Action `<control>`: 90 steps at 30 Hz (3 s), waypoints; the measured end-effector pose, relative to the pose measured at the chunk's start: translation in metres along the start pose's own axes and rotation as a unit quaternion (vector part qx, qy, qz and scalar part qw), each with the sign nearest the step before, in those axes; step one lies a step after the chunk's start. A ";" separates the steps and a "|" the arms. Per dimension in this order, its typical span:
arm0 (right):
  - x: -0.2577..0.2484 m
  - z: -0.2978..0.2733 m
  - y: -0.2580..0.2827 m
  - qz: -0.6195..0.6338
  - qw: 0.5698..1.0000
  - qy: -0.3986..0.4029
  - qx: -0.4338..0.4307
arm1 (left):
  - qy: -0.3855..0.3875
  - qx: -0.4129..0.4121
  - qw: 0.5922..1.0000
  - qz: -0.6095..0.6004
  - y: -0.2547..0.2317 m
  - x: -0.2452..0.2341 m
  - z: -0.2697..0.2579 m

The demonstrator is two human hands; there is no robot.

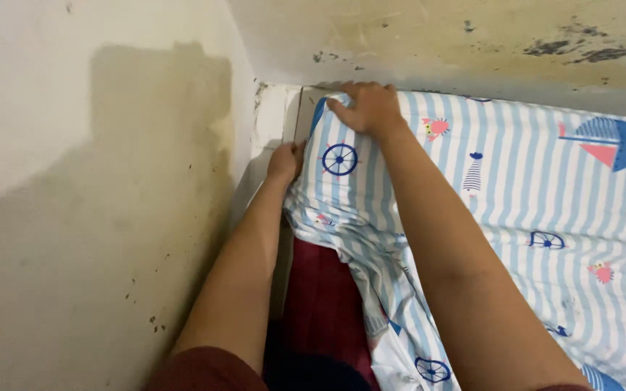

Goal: The person spreads a light blue and white striped sheet over a red mattress on the floor. They smooth the sheet, fold the edges, and tuck them under the mattress to secure it.

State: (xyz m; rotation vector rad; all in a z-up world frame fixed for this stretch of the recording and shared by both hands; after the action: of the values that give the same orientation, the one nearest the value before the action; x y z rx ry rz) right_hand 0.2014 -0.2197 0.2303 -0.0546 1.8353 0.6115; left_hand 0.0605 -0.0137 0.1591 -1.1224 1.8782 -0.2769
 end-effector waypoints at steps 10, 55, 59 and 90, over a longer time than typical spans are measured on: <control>-0.076 0.005 0.039 0.062 0.966 0.210 0.139 | -0.136 0.031 0.990 0.005 0.021 0.031 0.119; -0.028 -0.220 0.050 0.163 0.975 -0.113 -0.099 | -0.067 -0.086 0.990 -0.089 0.093 0.002 0.045; -0.021 -0.254 0.065 0.159 0.974 -0.115 -0.112 | -0.065 -0.018 0.997 -0.028 0.029 -0.023 -0.077; 0.046 -0.496 0.043 0.214 0.963 0.098 -0.129 | -0.062 -0.154 0.942 0.291 -0.067 0.090 -0.515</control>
State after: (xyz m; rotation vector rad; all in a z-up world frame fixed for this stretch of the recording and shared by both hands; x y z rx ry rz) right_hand -0.2627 -0.3850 0.3150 0.1170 1.9612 1.1846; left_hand -0.3215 -0.2457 0.4378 -0.7056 2.0856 0.4239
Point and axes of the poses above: each hand's wrist, its own z-axis towards the middle knuckle, its own x-axis out of the palm, y = z × x, the point moved 2 cm from there along z, towards the middle knuckle, and after that the axes turned 4 degrees about -y, right-handed, at the moved point
